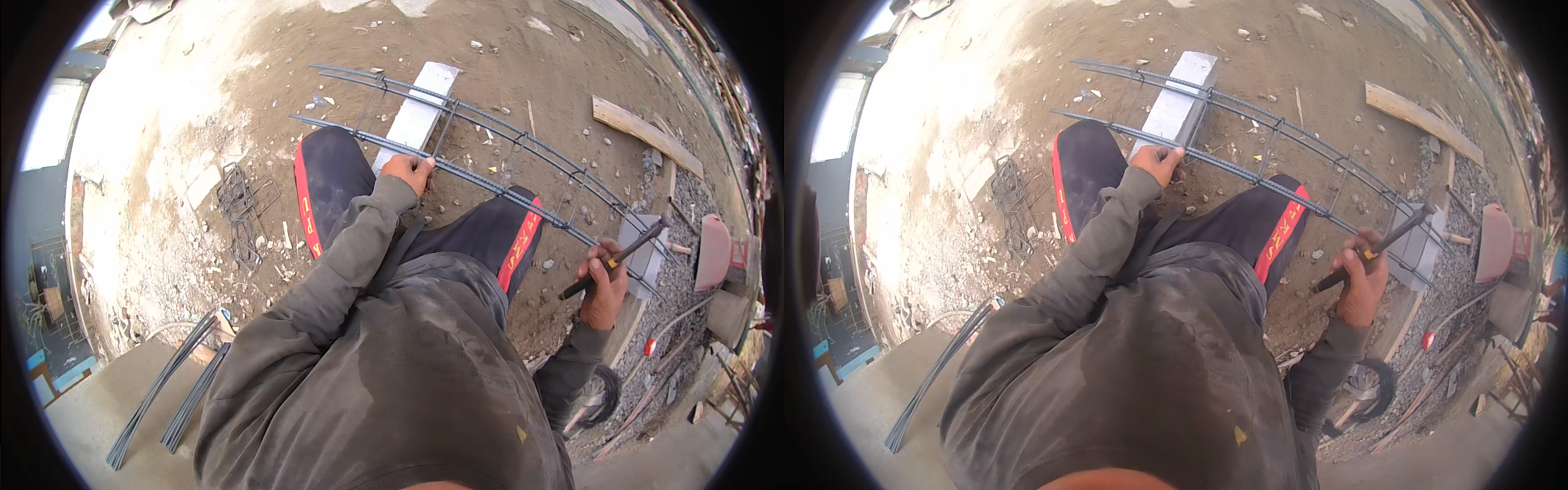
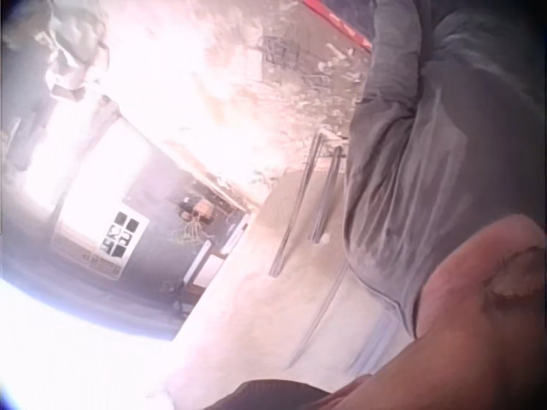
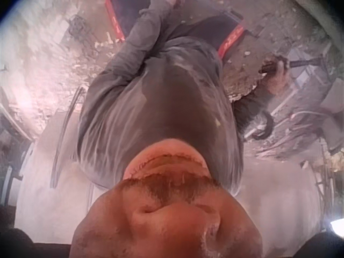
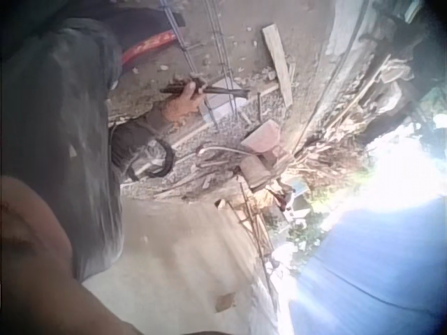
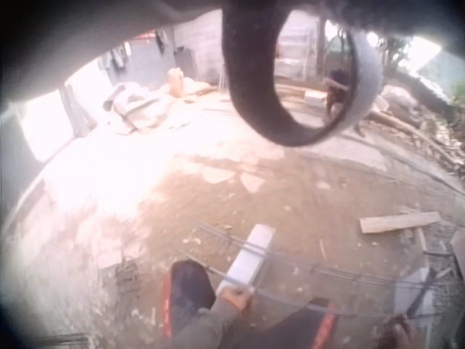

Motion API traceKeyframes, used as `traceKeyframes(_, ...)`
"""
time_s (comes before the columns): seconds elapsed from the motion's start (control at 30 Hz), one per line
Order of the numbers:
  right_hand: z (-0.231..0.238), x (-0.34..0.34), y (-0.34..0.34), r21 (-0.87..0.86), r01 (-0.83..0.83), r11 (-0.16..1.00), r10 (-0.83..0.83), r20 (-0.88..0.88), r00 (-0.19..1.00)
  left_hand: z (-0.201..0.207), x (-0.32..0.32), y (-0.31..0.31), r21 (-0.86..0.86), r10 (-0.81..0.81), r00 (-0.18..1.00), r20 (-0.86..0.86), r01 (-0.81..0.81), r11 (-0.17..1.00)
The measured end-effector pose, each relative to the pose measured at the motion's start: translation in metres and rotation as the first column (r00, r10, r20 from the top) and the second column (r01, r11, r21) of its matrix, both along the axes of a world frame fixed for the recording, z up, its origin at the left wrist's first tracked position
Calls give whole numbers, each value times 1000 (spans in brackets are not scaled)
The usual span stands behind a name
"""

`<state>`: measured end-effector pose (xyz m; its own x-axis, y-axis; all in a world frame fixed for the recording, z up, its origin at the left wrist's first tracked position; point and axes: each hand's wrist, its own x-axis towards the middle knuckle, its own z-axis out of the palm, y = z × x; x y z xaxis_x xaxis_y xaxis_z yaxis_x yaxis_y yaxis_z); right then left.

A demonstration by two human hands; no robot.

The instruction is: The person measures and arranges steel rebar rods on a construction site. They use a tape measure to check lengths and then assemble the rods into a rectangular cage structure using wire ties and pliers. The person works on the ground, manipulating the metal components to form a structural unit.

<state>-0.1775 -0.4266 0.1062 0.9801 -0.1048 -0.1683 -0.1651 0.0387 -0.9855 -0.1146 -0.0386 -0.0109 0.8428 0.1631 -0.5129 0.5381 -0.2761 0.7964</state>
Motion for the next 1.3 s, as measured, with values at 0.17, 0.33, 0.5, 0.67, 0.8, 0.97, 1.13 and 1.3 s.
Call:
traceKeyframes(0.17, 3, 12, 122, 385, -315, 868, 414, -211, 885, 64, -58, -8, 808, -609, 771, 188, 231, 542)
traceKeyframes(0.33, -22, -5, 174, 816, -56, 575, 619, -390, 682, 78, -51, 0, 106, -192, 943, 273, 169, 980)
traceKeyframes(0.5, -44, -3, 194, 609, -169, 775, 573, -565, 593, 80, -42, 11, -610, 242, 970, -18, -202, 766)
traceKeyframes(0.67, -57, -8, 229, 731, -21, 682, 569, -512, 643, 105, -59, -3, -241, 5, 965, 261, 61, 969)
traceKeyframes(0.8, -55, -8, 250, 766, 23, 643, 550, -482, 682, 114, -61, -4, 345, -304, 833, 462, 147, 927)
traceKeyframes(0.97, -51, -1, 254, 785, 64, 616, 525, -470, 709, 124, -67, 3, 493, -417, 813, 407, 188, 849)
traceKeyframes(1.13, -52, 2, 260, 759, 15, 651, 518, -459, 722, 131, -80, 5, 321, -321, 882, 346, 210, 923)
traceKeyframes(1.3, -40, 7, 257, 722, -32, 691, 536, -481, 693, 132, -82, 7, 340, -341, 879, 334, 225, 913)
